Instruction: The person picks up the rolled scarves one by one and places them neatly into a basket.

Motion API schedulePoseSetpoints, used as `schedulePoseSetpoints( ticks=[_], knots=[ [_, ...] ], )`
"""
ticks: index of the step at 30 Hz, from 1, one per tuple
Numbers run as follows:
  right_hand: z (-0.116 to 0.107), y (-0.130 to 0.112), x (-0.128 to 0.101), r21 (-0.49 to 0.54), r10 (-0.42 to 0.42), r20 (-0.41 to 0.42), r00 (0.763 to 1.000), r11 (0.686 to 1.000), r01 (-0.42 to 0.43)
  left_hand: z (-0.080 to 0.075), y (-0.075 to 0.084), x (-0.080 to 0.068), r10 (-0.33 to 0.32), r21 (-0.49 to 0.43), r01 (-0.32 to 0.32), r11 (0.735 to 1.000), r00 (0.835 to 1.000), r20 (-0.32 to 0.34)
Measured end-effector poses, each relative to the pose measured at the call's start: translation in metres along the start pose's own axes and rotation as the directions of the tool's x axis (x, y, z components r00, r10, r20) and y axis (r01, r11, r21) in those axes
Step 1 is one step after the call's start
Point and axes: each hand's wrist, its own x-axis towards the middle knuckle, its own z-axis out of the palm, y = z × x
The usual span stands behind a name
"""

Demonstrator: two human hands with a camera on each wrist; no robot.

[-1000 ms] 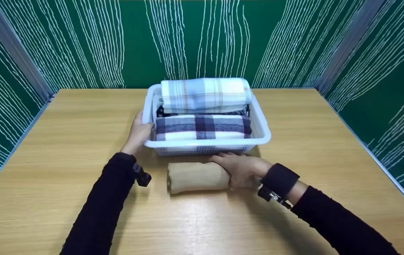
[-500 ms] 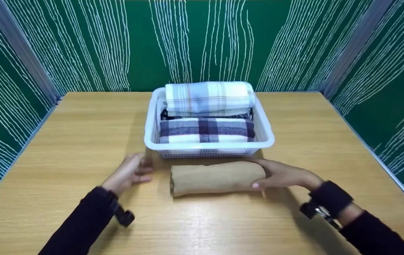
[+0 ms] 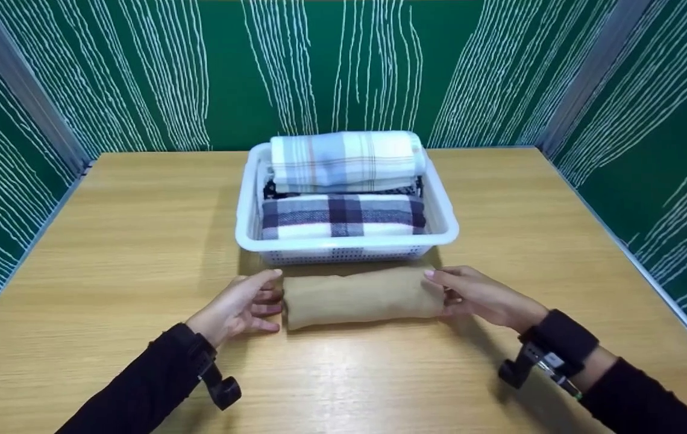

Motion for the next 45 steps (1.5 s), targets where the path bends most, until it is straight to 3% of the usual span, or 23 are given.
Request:
schedulePoseSetpoints(
  ticks=[7, 12, 19, 23, 35, 45],
  knots=[
    [0.006, 0.001, 0.011, 0.037, 0.04, -0.037, 0.999, 0.999, -0.039, 0.017, -0.002, 0.005, -0.018, 0.01, 0.019, 1.0, 0.999, -0.032],
    [0.013, 0.002, 0.015, 0.061, 0.035, -0.053, 0.998, 0.998, -0.031, 0.025, -0.008, 0.006, -0.019, 0.024, 0.019, 1.0, 1.0, -0.008],
    [0.025, 0.006, 0.018, 0.237, 0.052, -0.102, 0.993, 0.971, -0.027, 0.03, -0.015, 0.008, 0.023, 0.035, -0.022, 0.999, 0.999, -0.022],
    [0.025, 0.01, 0.018, 0.285, 0.042, -0.113, 0.993, 0.958, -0.008, 0.029, -0.018, 0.008, 0.04, 0.01, -0.04, 0.999, 0.999, -0.007],
    [0.022, 0.016, 0.016, 0.3, 0.033, -0.09, 0.995, 0.954, -0.004, 0.026, -0.02, 0.006, 0.031, -0.067, -0.029, 0.997, 0.999, 0.026],
    [0.018, 0.018, 0.015, 0.196, -0.088, -0.043, 0.995, 0.976, 0.095, 0.026, -0.022, 0.003, 0.048, -0.027, -0.046, 0.999, 0.997, 0.054]
  ],
)
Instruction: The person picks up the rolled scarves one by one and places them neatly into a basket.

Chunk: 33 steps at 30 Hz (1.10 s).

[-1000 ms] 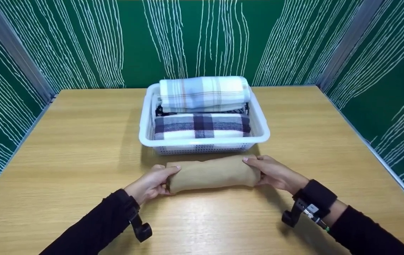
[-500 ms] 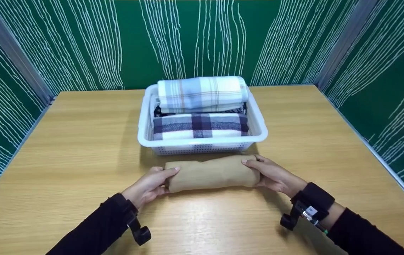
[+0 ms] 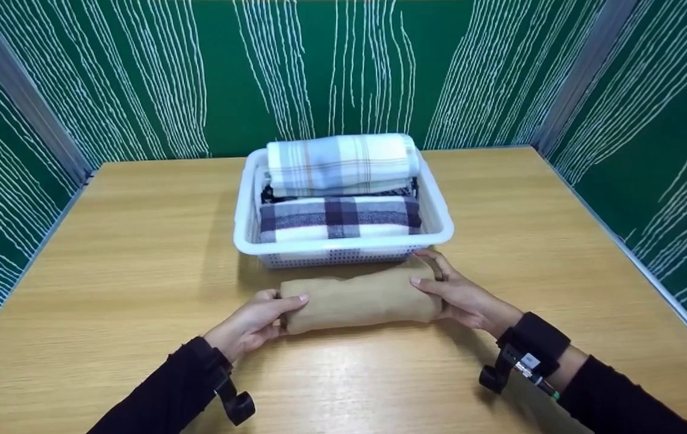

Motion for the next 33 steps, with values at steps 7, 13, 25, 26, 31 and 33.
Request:
schedulePoseSetpoints(
  ticks=[7, 13, 25, 26, 31, 33],
  knots=[
    [-0.002, 0.001, 0.0, -0.02, -0.004, 0.022, 1.0, 1.0, 0.004, 0.0, 0.0, 0.001, 0.0, 0.009, 0.0, 1.0, 1.0, 0.005],
    [-0.002, 0.0, 0.0, 0.02, 0.062, 0.019, 0.998, 0.998, -0.062, -0.001, 0.0, 0.0, 0.005, 0.029, -0.005, 1.0, 1.0, 0.004],
    [0.003, -0.006, -0.003, 0.075, 0.118, 0.049, 0.992, 0.99, -0.122, -0.007, 0.008, -0.005, -0.027, -0.021, 0.028, 0.999, 0.998, 0.049],
    [0.004, -0.007, -0.004, 0.074, 0.12, 0.047, 0.992, 0.99, -0.123, -0.008, 0.009, -0.007, -0.025, -0.019, 0.026, 0.999, 0.998, 0.061],
    [0.008, -0.017, -0.009, 0.078, 0.11, 0.066, 0.992, 0.99, -0.115, -0.012, 0.019, -0.02, -0.001, 0.005, 0.0, 1.0, 0.99, 0.139],
    [0.01, -0.023, -0.012, 0.088, 0.104, 0.082, 0.991, 0.99, -0.111, -0.013, 0.024, -0.026, 0.007, 0.005, -0.008, 1.0, 0.988, 0.157]
  ],
)
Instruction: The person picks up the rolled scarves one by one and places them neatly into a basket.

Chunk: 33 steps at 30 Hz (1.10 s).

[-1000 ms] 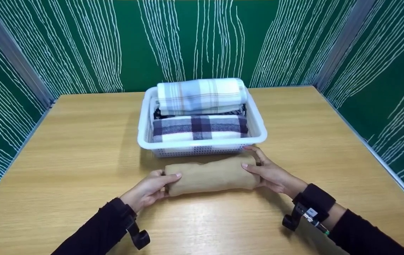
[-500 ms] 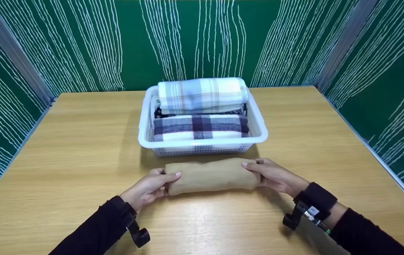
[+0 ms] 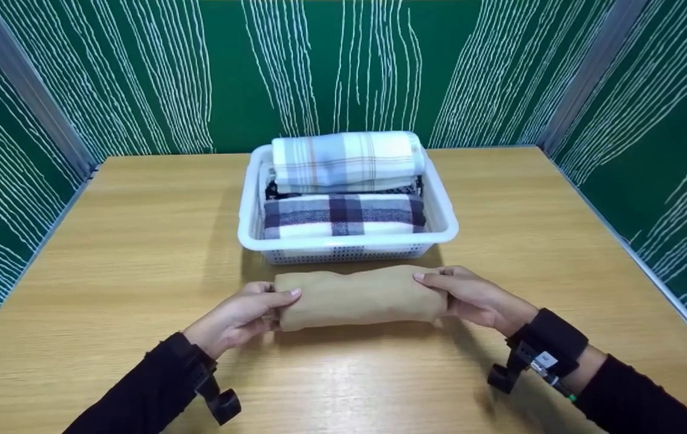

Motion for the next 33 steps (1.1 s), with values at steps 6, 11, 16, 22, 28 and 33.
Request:
schedulePoseSetpoints(
  ticks=[6, 11, 16, 22, 28, 33],
  knots=[
    [0.006, -0.023, -0.012, -0.001, -0.046, 0.051, 0.998, 0.999, 0.047, -0.002, 0.023, -0.015, 0.032, 0.014, -0.032, 0.999, 0.999, 0.028],
    [0.009, -0.045, -0.019, -0.014, -0.052, 0.07, 0.996, 0.998, 0.053, -0.003, 0.046, -0.024, 0.072, 0.015, -0.074, 0.997, 0.995, 0.063],
    [0.011, -0.071, -0.022, -0.018, -0.047, 0.019, 0.999, 0.999, 0.047, -0.001, 0.072, -0.027, 0.105, -0.025, -0.104, 0.994, 0.991, 0.081],
    [0.011, -0.1, -0.021, -0.042, -0.071, 0.0, 0.998, 0.997, 0.07, -0.002, 0.1, -0.017, 0.13, -0.032, -0.129, 0.991, 0.991, 0.043],
    [0.009, -0.115, -0.006, -0.037, -0.123, 0.006, 0.992, 0.992, 0.123, -0.011, 0.112, 0.007, 0.176, -0.03, -0.175, 0.984, 0.984, 0.021],
    [0.002, -0.121, 0.018, 0.026, -0.14, -0.026, 0.99, 0.99, 0.141, -0.017, 0.113, 0.03, 0.216, -0.063, -0.216, 0.974, 0.976, 0.006]
  ],
)
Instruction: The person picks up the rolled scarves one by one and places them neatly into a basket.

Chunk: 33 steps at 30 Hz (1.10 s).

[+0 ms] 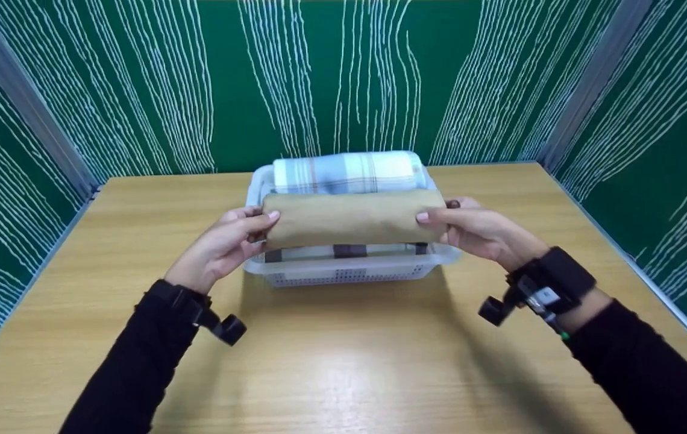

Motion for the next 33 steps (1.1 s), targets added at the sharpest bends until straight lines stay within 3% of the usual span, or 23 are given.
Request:
schedulePoseSetpoints(
  ticks=[6, 16, 27, 33],
  knots=[
    [-0.009, 0.007, 0.022, 0.046, 0.012, -0.029, 1.0, 0.999, -0.011, -0.003, -0.01, 0.02, 0.028, 0.066, -0.028, 0.997, 1.0, -0.007],
    [-0.019, 0.008, 0.038, 0.061, -0.006, -0.042, 0.999, 0.998, 0.009, 0.0, -0.01, 0.036, 0.044, 0.13, -0.036, 0.991, 0.997, -0.058],
    [-0.02, 0.015, 0.052, 0.082, -0.005, -0.055, 0.998, 0.997, 0.009, 0.003, -0.019, 0.043, 0.102, 0.313, -0.042, 0.949, 0.979, -0.179],
    [-0.021, 0.019, 0.056, 0.063, -0.009, -0.05, 0.999, 0.998, 0.013, 0.003, -0.026, 0.047, 0.132, 0.37, -0.047, 0.928, 0.969, -0.209]
  ],
)
